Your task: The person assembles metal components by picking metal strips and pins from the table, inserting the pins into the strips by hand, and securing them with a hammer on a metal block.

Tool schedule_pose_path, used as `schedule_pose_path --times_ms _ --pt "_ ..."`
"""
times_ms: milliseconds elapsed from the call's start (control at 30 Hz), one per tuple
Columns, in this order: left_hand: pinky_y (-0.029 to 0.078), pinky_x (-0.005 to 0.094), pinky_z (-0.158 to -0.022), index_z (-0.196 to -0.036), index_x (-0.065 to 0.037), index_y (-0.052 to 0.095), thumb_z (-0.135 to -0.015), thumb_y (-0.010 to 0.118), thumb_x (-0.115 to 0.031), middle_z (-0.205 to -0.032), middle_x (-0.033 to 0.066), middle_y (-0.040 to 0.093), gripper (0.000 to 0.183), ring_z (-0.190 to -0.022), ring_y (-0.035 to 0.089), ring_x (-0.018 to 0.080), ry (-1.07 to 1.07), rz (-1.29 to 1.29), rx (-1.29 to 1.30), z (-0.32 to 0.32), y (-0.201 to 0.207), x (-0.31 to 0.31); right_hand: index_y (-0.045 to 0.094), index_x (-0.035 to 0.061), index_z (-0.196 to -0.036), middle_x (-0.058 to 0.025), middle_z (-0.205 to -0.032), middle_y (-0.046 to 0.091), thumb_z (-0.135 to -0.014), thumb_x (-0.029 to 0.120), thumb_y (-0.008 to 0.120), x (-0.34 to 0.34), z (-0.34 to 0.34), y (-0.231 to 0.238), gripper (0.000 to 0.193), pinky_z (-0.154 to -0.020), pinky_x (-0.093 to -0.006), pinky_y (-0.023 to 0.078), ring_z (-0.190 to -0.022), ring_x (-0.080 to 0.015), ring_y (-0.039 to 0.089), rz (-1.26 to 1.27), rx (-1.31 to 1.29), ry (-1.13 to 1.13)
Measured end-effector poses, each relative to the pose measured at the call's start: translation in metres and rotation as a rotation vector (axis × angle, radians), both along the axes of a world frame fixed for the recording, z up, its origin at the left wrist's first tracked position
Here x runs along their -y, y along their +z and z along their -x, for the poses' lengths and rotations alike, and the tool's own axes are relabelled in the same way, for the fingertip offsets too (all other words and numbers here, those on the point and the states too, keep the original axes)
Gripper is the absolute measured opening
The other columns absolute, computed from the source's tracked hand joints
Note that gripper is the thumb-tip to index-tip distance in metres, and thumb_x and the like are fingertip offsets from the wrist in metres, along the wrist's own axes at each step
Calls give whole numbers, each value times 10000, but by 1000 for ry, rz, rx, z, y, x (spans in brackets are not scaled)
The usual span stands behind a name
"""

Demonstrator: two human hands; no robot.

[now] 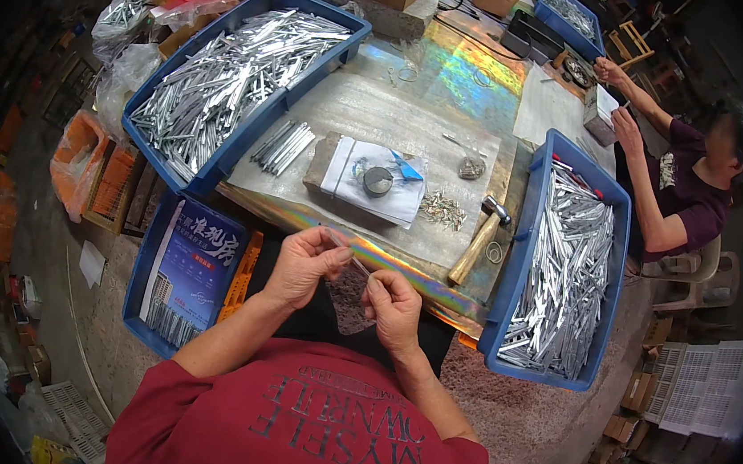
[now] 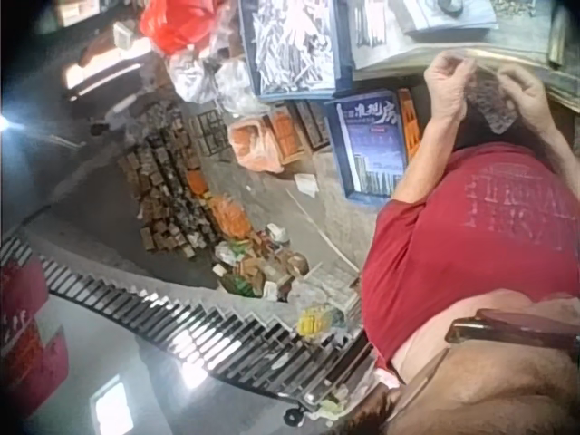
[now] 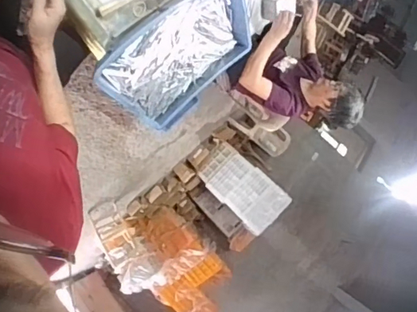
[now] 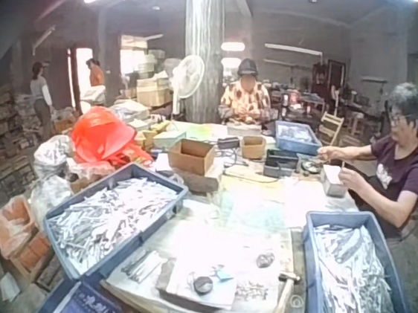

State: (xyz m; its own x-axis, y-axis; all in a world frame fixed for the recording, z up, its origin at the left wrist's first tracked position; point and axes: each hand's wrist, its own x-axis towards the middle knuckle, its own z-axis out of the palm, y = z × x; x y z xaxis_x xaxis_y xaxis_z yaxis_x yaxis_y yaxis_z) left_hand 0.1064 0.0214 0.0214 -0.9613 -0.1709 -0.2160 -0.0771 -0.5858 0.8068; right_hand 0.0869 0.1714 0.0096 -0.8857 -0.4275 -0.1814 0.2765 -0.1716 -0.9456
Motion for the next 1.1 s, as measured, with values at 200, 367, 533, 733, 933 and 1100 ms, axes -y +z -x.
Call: schedule_pose_path --times_ms 200,367,533,733,933,1100 --pt "393 166 -451 -817 -12 561 -754 588 -118 -661 39 565 127 -550 515 71 -54 60 98 0 -12 -21 543 -3 -797 -68 -652 529 -776 70 528 -3 10 -4 78 -474 -249 396 -525 -119 492 -290 -517 -99" --pt "413 168 -447 -833 -12 561 -767 579 -160 -665 44 569 164 -563 530 75 4 129 107 2 -15 -7 553 17 -824 -121 -708 519 -730 19 510 -15 67 -15 104 -594 -329 399 -653 -266 501 -589 -825 -326" --pt "404 161 -452 -825 -8 562 -769 578 -169 -663 42 567 171 -564 524 72 -23 149 102 -1 -14 -6 544 59 -751 -85 -713 497 -637 24 527 -9 102 -31 121 -630 -371 360 -728 -258 458 -905 -1082 -241" --pt "405 163 -472 -827 -8 561 -769 580 -170 -685 41 560 174 -582 510 63 -21 181 136 -9 -22 0 500 73 -675 -74 -733 502 -643 66 493 1 107 -35 34 -609 -400 329 -741 -263 462 -1218 -1037 -141" --pt "400 160 -471 -828 -3 557 -770 579 -173 -674 38 555 181 -580 508 64 0 185 155 -12 -24 5 501 71 -680 -81 -726 505 -658 100 503 -4 104 -37 36 -618 -400 322 -743 -255 468 -1325 -1021 -164" --pt "399 153 -475 -836 -20 555 -776 571 -180 -682 29 558 172 -584 510 57 -25 185 157 -15 -27 5 518 83 -707 -77 -721 507 -689 145 528 -16 102 -39 65 -625 -394 335 -750 -254 477 -1211 -949 -181"
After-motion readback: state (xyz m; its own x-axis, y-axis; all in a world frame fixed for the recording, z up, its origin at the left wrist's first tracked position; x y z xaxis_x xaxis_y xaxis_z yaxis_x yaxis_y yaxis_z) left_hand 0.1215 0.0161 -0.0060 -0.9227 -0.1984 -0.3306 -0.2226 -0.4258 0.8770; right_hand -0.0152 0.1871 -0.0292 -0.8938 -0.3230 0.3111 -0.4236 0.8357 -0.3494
